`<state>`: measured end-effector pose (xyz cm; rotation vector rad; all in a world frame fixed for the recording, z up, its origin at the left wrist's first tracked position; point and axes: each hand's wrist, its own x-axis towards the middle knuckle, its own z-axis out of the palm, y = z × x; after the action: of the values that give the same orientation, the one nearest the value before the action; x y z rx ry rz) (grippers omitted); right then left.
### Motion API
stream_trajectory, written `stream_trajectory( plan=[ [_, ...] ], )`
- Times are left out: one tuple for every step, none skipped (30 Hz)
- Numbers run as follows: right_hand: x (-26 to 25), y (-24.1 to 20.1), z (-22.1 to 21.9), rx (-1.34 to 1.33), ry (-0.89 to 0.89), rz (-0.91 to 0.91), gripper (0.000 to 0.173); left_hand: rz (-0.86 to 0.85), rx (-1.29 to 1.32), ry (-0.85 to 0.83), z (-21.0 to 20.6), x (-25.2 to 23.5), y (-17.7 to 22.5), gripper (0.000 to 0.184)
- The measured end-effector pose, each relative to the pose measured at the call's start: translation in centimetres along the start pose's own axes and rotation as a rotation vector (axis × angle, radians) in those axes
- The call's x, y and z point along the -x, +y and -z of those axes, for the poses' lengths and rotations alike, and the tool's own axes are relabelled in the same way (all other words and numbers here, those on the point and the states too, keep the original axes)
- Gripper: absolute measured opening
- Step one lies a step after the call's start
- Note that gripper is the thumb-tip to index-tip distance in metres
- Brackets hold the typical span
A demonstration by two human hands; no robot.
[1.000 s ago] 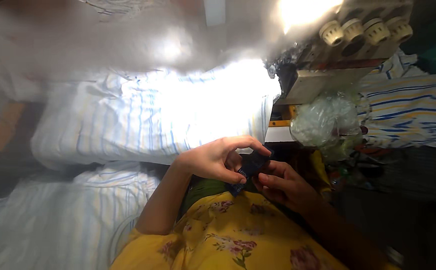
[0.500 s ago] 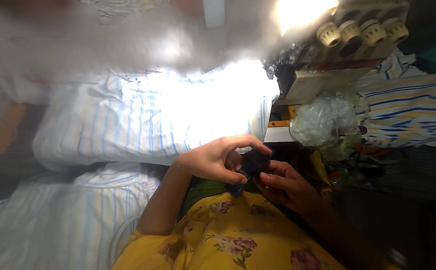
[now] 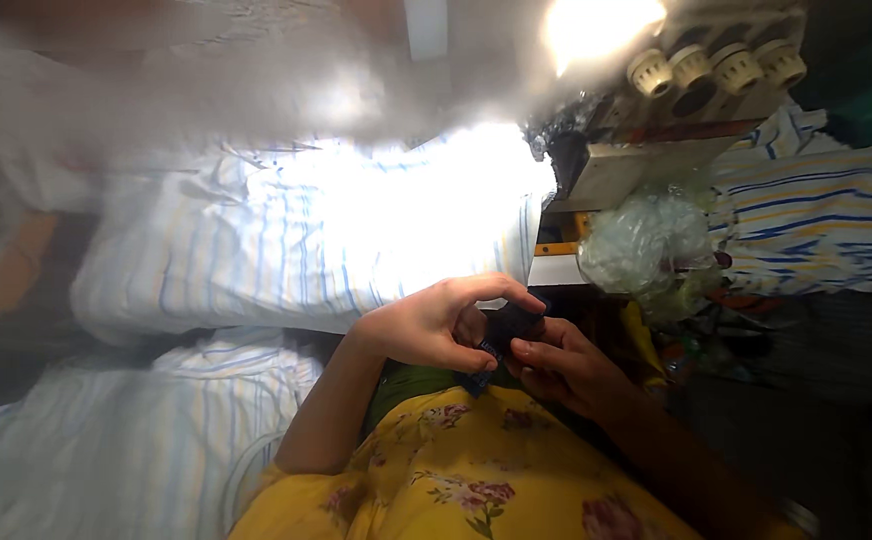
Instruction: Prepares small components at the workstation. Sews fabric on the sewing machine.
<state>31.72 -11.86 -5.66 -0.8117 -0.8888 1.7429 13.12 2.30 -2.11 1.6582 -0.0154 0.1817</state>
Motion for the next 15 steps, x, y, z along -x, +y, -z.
stream_trajectory(
  plan=[
    [0.0, 0.01, -0.1, -0.007, 0.011, -0.008, 0.012, 0.002, 0.0, -0.001, 0.0, 0.01, 0.0, 0.055],
    [0.01, 0.02, -0.16, -0.017, 0.02, -0.012, 0.012, 0.003, 0.003, -0.003, -0.01, 0.01, -0.01, 0.055],
    [0.04, 0.06, -0.18, -0.026, 0.02, -0.011, 0.012, 0.006, 0.005, -0.006, -0.02, 0.0, -0.01, 0.056],
    [0.09, 0.1, -0.18, -0.032, 0.021, -0.01, 0.012, 0.007, 0.008, -0.009, -0.03, 0.0, 0.0, 0.056],
    [0.12, 0.14, -0.16, -0.034, 0.021, -0.009, 0.012, 0.006, 0.011, -0.012, -0.04, -0.02, 0.0, 0.056],
    [0.12, 0.17, -0.15, -0.034, 0.02, -0.01, 0.012, 0.004, 0.014, -0.014, -0.04, -0.05, -0.01, 0.056],
    [0.11, 0.19, -0.15, -0.036, 0.02, -0.007, 0.013, 0.001, 0.017, -0.015, -0.06, -0.07, -0.05, 0.055],
    [0.08, 0.22, -0.15, -0.035, 0.018, -0.004, 0.013, -0.001, 0.018, -0.015, -0.09, -0.1, -0.1, 0.055],
    [0.03, 0.24, -0.17, -0.038, 0.015, 0.001, 0.014, -0.003, 0.017, -0.017, -0.12, -0.16, -0.11, 0.056],
    [-0.01, 0.26, -0.21, -0.044, 0.016, 0.006, 0.014, -0.004, 0.016, -0.018, -0.16, -0.21, -0.14, 0.056],
    [-0.04, 0.28, -0.23, -0.051, 0.018, 0.011, 0.014, -0.006, 0.015, -0.018, -0.19, -0.24, -0.19, 0.056],
    [-0.04, 0.31, -0.26, -0.059, 0.024, 0.014, 0.015, -0.011, 0.016, -0.017, -0.22, -0.25, -0.27, 0.056],
    [-0.05, 0.35, -0.33, -0.061, 0.033, 0.013, 0.015, -0.016, 0.013, -0.015, -0.26, -0.22, -0.34, 0.058],
    [-0.05, 0.43, -0.39, -0.055, 0.032, 0.008, 0.016, -0.016, 0.006, -0.015, -0.33, -0.09, -0.42, 0.058],
    [-0.01, 0.56, -0.39, -0.036, 0.019, -0.001, 0.016, -0.015, -0.007, -0.011, -0.44, 0.23, -0.52, 0.058]
  ],
)
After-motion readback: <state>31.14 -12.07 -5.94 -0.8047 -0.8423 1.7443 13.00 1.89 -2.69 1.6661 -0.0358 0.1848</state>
